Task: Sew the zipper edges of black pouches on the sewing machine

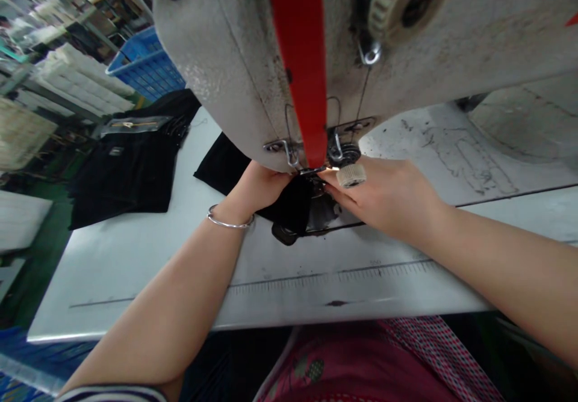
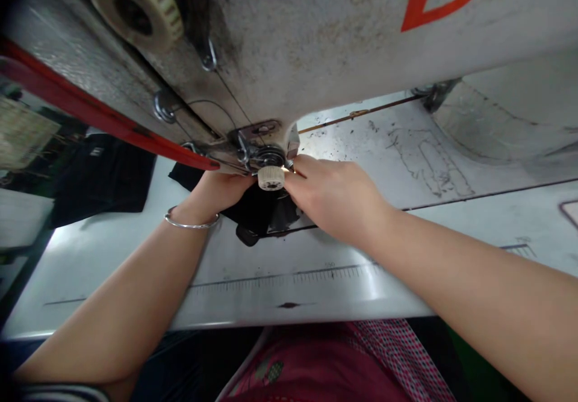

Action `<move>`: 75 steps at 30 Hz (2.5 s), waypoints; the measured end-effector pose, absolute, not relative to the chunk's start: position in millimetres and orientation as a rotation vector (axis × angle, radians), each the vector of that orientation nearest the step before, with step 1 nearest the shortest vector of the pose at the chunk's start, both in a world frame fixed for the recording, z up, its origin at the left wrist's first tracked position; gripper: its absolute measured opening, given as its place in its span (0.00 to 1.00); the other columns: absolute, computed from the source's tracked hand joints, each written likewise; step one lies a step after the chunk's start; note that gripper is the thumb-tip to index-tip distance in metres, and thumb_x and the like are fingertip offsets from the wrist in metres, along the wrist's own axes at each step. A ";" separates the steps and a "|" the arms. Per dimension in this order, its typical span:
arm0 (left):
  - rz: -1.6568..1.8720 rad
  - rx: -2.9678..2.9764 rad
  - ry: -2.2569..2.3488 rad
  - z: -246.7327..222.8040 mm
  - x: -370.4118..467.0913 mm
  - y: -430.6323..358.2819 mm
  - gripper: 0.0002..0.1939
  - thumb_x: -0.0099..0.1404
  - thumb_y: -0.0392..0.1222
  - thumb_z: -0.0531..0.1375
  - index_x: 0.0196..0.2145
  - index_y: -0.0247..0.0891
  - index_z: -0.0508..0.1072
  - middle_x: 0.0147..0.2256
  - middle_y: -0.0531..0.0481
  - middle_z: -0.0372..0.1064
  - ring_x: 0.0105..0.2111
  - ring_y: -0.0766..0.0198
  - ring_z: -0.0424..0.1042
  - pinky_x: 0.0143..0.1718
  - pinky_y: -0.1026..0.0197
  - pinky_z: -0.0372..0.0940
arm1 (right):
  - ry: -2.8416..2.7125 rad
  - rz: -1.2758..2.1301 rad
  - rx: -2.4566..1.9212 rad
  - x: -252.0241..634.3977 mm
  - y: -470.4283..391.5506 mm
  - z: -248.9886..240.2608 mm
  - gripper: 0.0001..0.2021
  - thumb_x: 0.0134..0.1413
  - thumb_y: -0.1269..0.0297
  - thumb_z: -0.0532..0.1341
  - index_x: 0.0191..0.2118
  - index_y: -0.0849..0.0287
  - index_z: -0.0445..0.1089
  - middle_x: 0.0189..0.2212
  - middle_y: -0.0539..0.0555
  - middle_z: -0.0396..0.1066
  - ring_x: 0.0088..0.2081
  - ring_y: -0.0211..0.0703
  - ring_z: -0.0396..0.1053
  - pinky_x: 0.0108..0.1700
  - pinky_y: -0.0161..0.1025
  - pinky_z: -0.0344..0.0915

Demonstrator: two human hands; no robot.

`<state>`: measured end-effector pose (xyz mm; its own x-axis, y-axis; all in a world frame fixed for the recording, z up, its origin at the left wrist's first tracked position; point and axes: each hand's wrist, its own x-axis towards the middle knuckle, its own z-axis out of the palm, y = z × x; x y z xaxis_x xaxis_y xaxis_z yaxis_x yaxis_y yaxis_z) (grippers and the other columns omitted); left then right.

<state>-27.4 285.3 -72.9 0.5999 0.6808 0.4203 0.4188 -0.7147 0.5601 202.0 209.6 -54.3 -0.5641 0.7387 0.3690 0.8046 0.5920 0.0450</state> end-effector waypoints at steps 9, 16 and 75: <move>0.870 2.412 0.929 -72.5 -27.1 284.7 0.11 0.62 0.28 0.57 0.39 0.34 0.77 0.44 0.48 0.76 0.48 0.57 0.73 0.55 0.52 0.65 | -2.470 -0.279 -1.335 199.8 207.6 -53.8 0.13 0.65 0.65 0.50 0.44 0.57 0.72 0.31 0.56 0.69 0.29 0.43 0.66 0.26 0.40 0.48; 0.878 2.400 0.909 -72.8 -25.1 286.0 0.10 0.63 0.29 0.57 0.40 0.34 0.76 0.45 0.46 0.76 0.49 0.57 0.73 0.56 0.53 0.65 | -2.481 -0.324 -1.283 199.0 214.2 -60.7 0.11 0.63 0.66 0.53 0.43 0.55 0.72 0.31 0.54 0.71 0.28 0.43 0.66 0.26 0.39 0.47; 0.669 2.813 0.625 -57.8 -33.2 185.7 0.07 0.70 0.32 0.55 0.43 0.31 0.72 0.45 0.44 0.75 0.52 0.61 0.71 0.55 0.57 0.70 | -2.576 0.424 -0.672 218.3 183.5 -66.9 0.12 0.62 0.67 0.57 0.49 0.57 0.69 0.46 0.56 0.71 0.46 0.47 0.67 0.47 0.49 0.64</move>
<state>-33.2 185.7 -57.8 0.8099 0.4398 0.3881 0.3575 -0.8947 0.2678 218.3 183.5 -66.9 -0.7842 0.5210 0.3370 0.3855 0.8347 -0.3933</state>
